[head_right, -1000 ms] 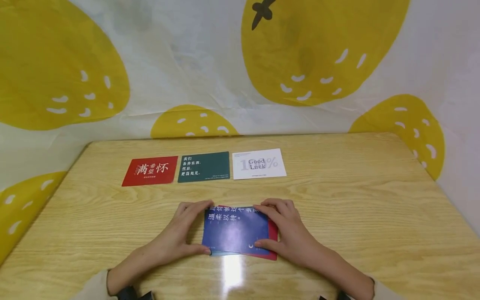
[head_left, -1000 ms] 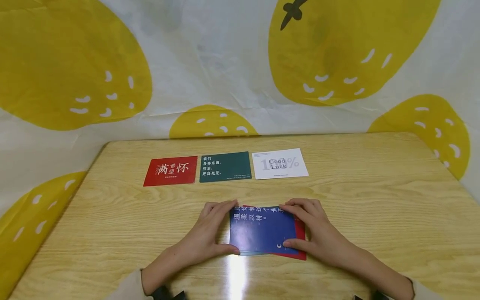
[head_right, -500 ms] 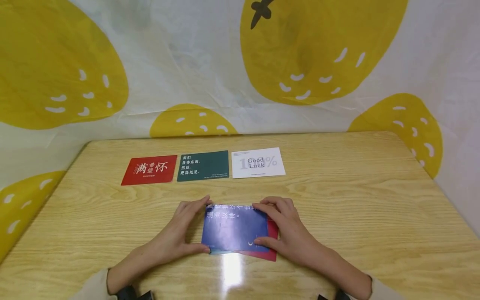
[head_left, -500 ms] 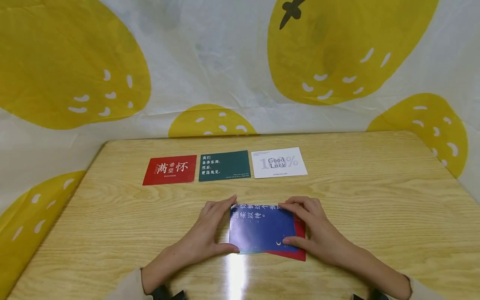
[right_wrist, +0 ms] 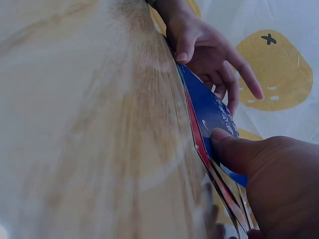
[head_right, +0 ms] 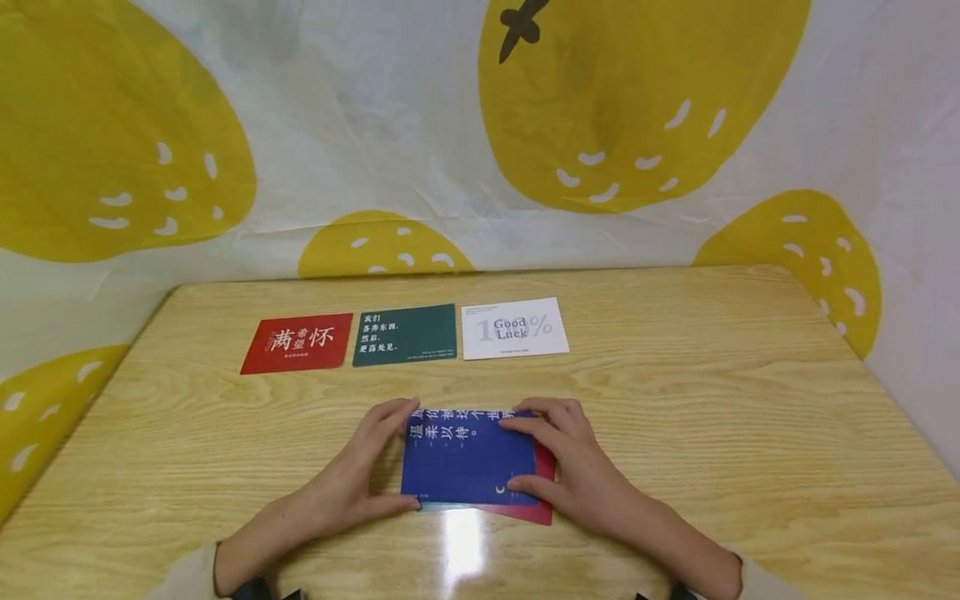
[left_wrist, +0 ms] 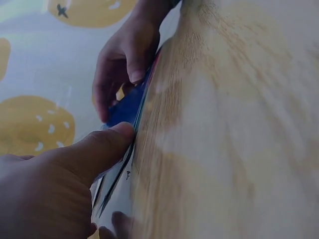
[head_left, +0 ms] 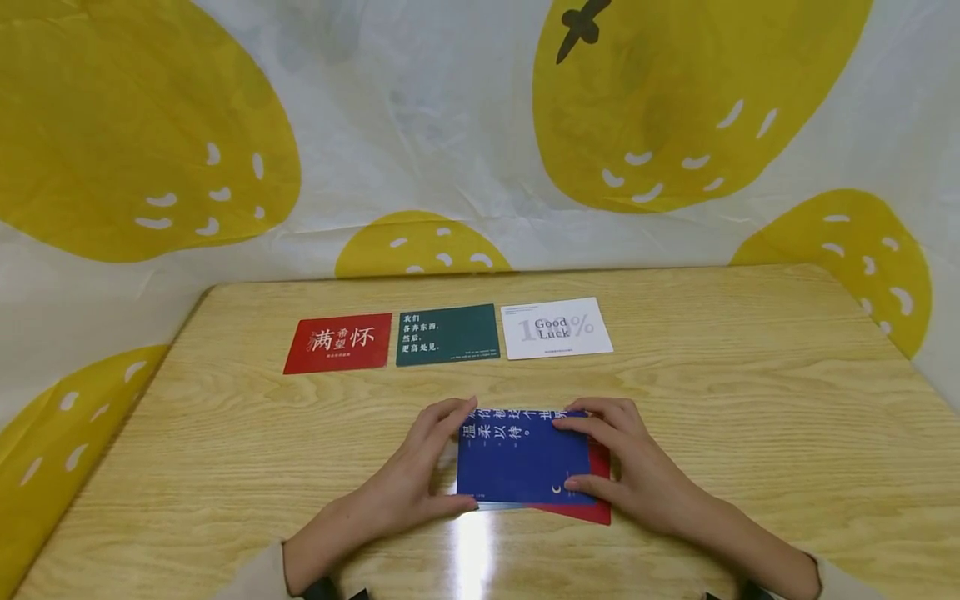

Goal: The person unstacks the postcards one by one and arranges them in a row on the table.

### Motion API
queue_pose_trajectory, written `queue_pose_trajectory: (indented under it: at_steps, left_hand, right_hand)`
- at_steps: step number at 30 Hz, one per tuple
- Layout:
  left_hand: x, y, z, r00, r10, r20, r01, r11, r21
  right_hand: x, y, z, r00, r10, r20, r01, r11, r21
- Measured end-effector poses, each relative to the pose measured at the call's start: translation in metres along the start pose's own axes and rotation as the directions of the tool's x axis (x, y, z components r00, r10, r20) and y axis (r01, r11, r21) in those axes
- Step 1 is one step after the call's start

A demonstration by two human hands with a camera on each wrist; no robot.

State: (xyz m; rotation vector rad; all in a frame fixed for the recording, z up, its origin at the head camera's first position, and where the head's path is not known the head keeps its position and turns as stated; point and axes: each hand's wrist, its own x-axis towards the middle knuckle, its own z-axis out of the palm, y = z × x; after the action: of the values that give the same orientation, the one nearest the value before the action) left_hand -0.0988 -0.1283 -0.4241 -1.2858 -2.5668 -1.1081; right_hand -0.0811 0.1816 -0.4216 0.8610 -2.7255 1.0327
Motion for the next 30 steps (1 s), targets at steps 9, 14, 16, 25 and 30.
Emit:
queue_pose_trajectory:
  at_steps: [9, 14, 16, 25, 30]
  left_hand:
    - [0.001, 0.003, 0.001, 1.0, -0.016, 0.01, 0.016, 0.998, -0.067]
    - [0.001, 0.004, 0.002, 0.999, -0.041, -0.014, 0.04, 0.998, -0.057]
    - [0.001, 0.005, 0.001, 0.999, -0.023, -0.026, 0.021, 0.998, -0.059]
    - [0.01, 0.013, -0.005, 0.992, 0.05, -0.112, -0.063, 0.991, -0.12]
    - [0.017, 0.019, -0.006, 0.989, 0.029, -0.143, -0.048, 0.99, -0.134]
  right_hand:
    - [0.0, -0.001, -0.001, 0.999, -0.042, -0.029, 0.043, 0.999, 0.023]
    - [-0.001, 0.0, -0.001, 0.997, -0.067, -0.035, 0.068, 0.997, 0.024]
    - [-0.001, -0.001, -0.001, 0.996, -0.081, -0.04, 0.082, 0.996, 0.023]
    - [0.001, -0.004, -0.018, 0.998, -0.068, 0.014, 0.067, 0.997, 0.036]
    - [0.003, -0.001, -0.032, 0.992, -0.115, 0.053, 0.114, 0.993, 0.021]
